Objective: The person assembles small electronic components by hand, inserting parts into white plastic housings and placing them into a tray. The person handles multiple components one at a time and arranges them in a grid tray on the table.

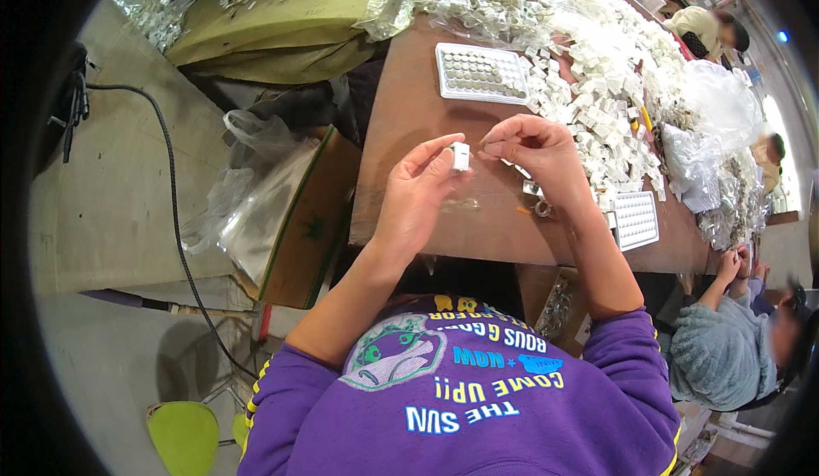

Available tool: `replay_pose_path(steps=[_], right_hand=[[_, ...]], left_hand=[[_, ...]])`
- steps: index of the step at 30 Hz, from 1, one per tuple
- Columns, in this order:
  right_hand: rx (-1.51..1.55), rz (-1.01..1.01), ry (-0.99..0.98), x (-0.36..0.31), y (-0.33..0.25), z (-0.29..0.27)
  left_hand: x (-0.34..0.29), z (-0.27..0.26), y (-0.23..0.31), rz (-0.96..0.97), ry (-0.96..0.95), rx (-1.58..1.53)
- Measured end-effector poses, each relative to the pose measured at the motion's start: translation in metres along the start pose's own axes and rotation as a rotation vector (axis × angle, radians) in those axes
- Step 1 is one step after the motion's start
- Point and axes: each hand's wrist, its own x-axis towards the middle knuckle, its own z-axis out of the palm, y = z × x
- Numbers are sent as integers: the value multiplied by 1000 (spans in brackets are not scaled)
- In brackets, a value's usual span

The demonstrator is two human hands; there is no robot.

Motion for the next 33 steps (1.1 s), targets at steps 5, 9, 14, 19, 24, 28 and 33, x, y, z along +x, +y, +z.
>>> replay_pose_path(steps=[5, 9, 14, 19, 24, 28, 33], right_hand=[[-405, -340, 40, -9, -16, 11], [-536, -385, 72, -10, -22, 22], [-765, -530, 29, -8, -24, 22], [-958, -567, -43, -14, -23, 23], [-504, -425, 94, -11, -16, 26], [-581, -457, 101, -13, -11, 21], [-651, -531, 91, -13, -4, 25]], left_hand=[[0, 1, 0, -3, 15, 21], [0, 2, 0, -10, 15, 37], [0, 1, -2, -13, 21, 74], [-1, 2, -7, 27, 35, 202], [-1, 1, -1, 4, 26, 93], [-1, 1, 1, -11, 31, 70], [0, 1, 0, -15, 27, 69]])
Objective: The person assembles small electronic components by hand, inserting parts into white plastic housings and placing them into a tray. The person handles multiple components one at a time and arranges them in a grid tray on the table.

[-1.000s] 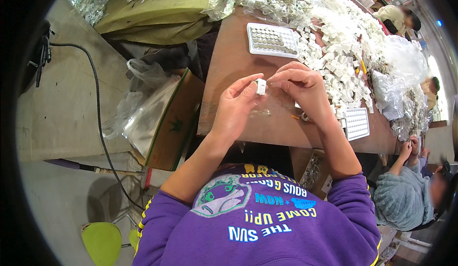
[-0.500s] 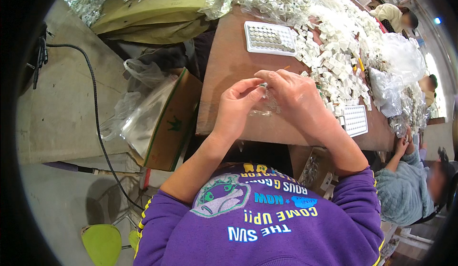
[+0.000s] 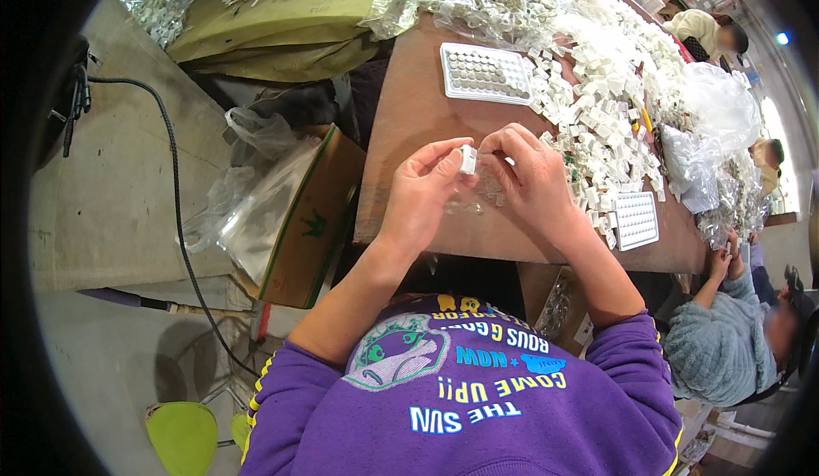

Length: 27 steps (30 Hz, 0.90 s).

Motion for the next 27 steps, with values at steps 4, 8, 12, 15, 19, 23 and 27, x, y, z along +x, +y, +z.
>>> replay_pose_path(steps=[4, 8, 12, 15, 19, 23, 27], right_hand=[[-39, -4, 18, -3, -1, 7], [-52, 5, 51, -7, -2, 15], [70, 62, 112, -9, 0, 21], [325, 286, 134, -9, 2, 19], [225, 187, 106, -9, 3, 13], [22, -88, 128, -7, 3, 16], [0, -84, 146, -11, 2, 22]], left_hand=[[1, -2, 0, -16, 0, 33], [0, -1, 0, -18, 8, 54], [-1, 2, 2, -8, -2, 36], [-1, 0, 4, -29, 8, 34], [0, -2, 2, -49, 23, 35], [1, -1, 2, -47, 12, -7], [-1, 1, 4, -31, 2, -34]])
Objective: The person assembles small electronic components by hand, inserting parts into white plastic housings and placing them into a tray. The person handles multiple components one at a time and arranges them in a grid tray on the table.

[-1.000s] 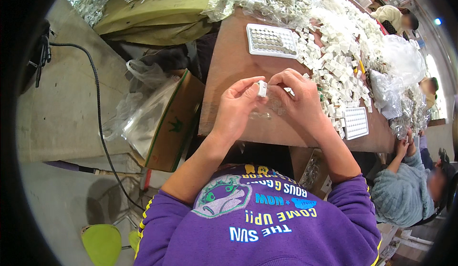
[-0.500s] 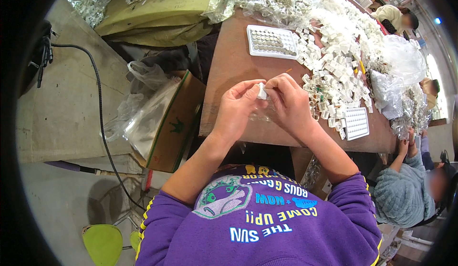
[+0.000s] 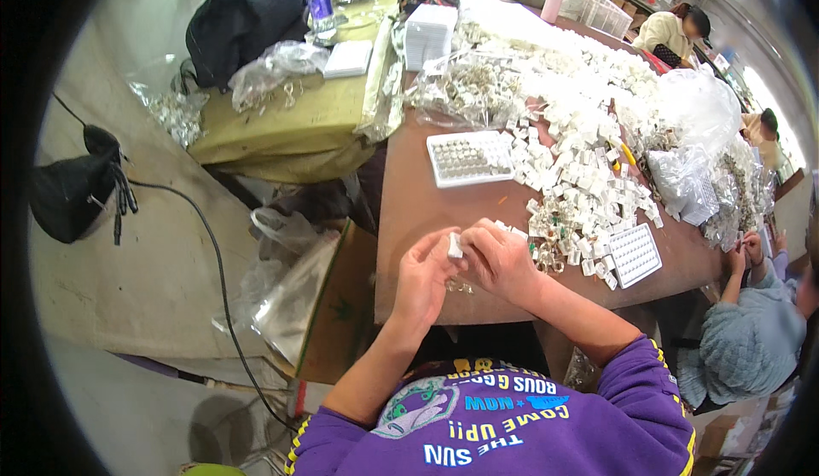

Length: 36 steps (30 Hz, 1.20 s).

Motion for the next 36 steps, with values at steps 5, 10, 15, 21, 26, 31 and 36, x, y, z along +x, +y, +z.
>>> replay_pose_path(steps=[5, 10, 15, 21, 26, 31, 36], right_hand=[[274, 145, -6, -4, 11, -4], [110, -51, 29, -8, 22, -5], [90, -4, -17, -14, 22, -9], [617, 182, 417, 0, 38, -32], [698, 462, 852, 3, 53, -64], [652, 444, 1195, 3, 71, -85], [670, 459, 1201, 0, 79, -86]], left_hand=[[-3, 3, 0, -3, 21, 36], [-1, 11, -1, -31, 45, 108], [-6, 18, -10, -13, 90, 61], [58, 77, 42, 1072, -220, 1196], [179, 123, 57, 1430, -411, 1729], [207, 117, -17, 654, -544, 1938], [223, 110, -47, 710, -548, 1915]])
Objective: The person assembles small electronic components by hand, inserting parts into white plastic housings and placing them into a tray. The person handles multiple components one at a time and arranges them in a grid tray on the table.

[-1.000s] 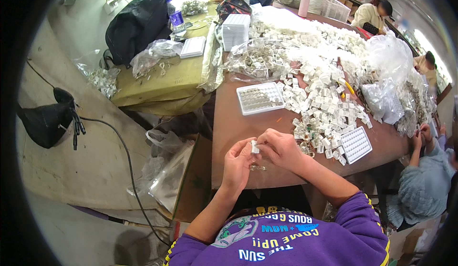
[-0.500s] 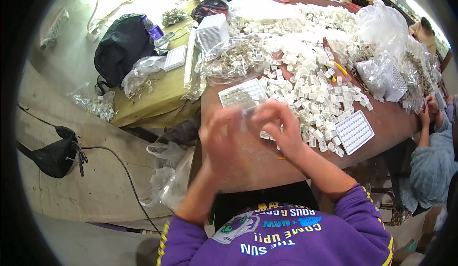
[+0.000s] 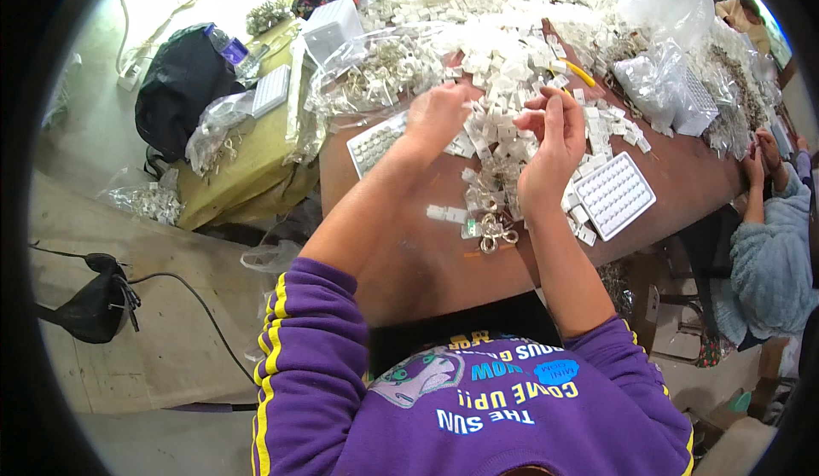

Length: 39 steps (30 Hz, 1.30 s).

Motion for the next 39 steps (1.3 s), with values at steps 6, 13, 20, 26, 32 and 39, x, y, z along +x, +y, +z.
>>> replay_pose_path(steps=[6, 13, 20, 26, 32, 39], right_hand=[[-575, 105, -343, 5, -1, 1], [-1386, -364, -1069, 5, -12, -30], [-927, 22, -947, 28, -10, -7], [-275, 573, -905, 47, -3, 25], [243, 865, -600, 17, 23, 40], [464, 944, -424, -22, 36, 40]], left_hand=[[-51, -50, -4, -254, 263, -212], [-144, -68, 17, -613, 272, -1189], [-151, -56, 27, -582, 253, -1380], [-145, -57, 17, -659, 194, -1489], [-150, -60, 14, -622, 207, -1640], [-145, -47, 29, -636, 290, -1790]])
